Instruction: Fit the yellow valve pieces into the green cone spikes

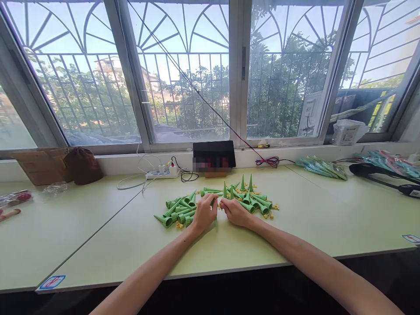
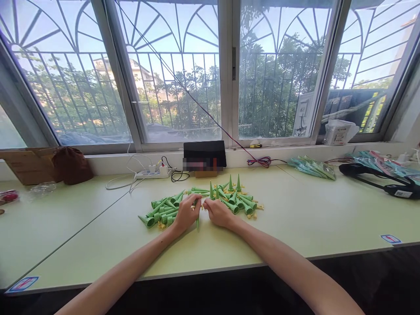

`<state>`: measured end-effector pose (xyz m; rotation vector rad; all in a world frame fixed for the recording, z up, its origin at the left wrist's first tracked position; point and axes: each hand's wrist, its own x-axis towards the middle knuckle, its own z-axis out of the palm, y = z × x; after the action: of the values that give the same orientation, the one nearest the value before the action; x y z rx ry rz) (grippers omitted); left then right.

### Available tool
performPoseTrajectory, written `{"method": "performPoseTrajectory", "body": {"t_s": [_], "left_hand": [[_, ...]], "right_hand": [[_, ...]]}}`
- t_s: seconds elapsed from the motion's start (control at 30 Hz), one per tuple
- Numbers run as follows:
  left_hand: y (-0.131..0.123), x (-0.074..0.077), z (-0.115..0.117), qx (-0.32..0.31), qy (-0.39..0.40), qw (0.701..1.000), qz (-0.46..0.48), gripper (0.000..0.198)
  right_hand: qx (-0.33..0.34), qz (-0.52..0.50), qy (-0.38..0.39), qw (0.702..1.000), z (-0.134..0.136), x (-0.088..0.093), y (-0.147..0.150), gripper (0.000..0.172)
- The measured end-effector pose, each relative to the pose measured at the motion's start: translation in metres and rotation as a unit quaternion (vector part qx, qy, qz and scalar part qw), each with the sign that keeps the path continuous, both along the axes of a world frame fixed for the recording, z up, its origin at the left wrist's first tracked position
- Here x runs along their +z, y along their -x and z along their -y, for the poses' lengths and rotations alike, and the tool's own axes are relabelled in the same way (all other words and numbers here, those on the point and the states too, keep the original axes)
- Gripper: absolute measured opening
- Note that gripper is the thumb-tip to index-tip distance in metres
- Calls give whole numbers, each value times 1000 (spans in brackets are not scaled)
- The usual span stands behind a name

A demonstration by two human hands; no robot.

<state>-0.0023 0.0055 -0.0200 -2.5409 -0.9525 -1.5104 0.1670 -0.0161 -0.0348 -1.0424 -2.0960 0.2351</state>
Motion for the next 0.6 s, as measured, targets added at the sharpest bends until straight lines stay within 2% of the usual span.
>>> {"method": "performPoseTrajectory", "body": {"t_s": [0.4, 0.6], "left_hand": [[0, 1, 1, 2, -13, 1000, -3, 15], [1, 1, 0, 3, -17, 1000, -6, 14]], "right_hand": [[3, -27, -9, 1000, -2, -1, 1, 28], [-1, -49, 8, 999, 4, 3, 2, 17]]}}
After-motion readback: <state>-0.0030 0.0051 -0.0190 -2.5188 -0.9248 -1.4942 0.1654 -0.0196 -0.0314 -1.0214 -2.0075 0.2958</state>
